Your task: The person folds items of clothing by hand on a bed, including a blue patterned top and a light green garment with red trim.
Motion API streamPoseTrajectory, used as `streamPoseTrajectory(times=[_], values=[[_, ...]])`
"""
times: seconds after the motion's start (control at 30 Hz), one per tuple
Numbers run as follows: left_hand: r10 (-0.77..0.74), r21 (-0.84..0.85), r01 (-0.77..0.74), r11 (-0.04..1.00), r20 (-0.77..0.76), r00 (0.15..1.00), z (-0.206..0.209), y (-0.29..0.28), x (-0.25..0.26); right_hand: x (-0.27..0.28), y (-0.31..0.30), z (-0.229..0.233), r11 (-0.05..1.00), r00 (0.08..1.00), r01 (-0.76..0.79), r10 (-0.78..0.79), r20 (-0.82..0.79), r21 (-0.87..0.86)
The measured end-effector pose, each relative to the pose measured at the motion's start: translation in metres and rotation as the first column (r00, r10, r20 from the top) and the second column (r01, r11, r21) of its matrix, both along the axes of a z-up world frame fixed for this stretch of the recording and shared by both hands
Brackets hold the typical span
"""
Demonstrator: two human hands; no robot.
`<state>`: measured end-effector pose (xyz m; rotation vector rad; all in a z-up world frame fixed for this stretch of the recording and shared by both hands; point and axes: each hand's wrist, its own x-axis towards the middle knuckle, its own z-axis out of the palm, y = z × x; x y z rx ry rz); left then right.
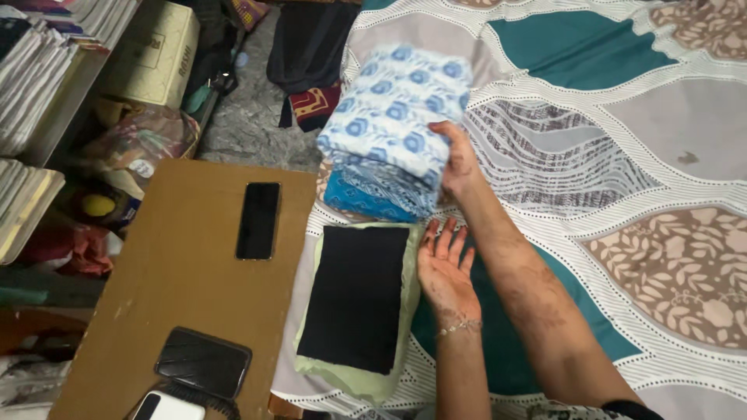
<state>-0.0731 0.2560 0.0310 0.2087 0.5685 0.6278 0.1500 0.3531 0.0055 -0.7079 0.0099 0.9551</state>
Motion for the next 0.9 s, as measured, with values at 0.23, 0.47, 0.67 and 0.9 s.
streamPoseTrajectory(times=[0.23,0.47,0.67,0.9], values=[[-0.020,-0.027,0.020,0.999,-0.019,1.000,0.002,-0.002,0.004,0.014,-0.027,0.012,0.971,0.983,0.093,-0.055,0.173,-0.219],[0.022,-0.044,-0.023,0.999,-0.029,0.999,0.002,-0.004,0.001,-0.018,-0.012,0.116,0.418,0.194,0.809,0.475,0.859,-0.414],[-0.012,-0.078,0.015,0.997,0.034,0.999,0.004,-0.010,0.007,-0.044,0.054,0.135,0.323,0.182,0.681,0.795,0.579,-0.657],[-0.108,-0.157,0.151,0.976,0.255,0.961,0.022,-0.016,0.008,-0.051,0.042,0.087,0.332,0.137,0.725,0.790,0.598,-0.604]])
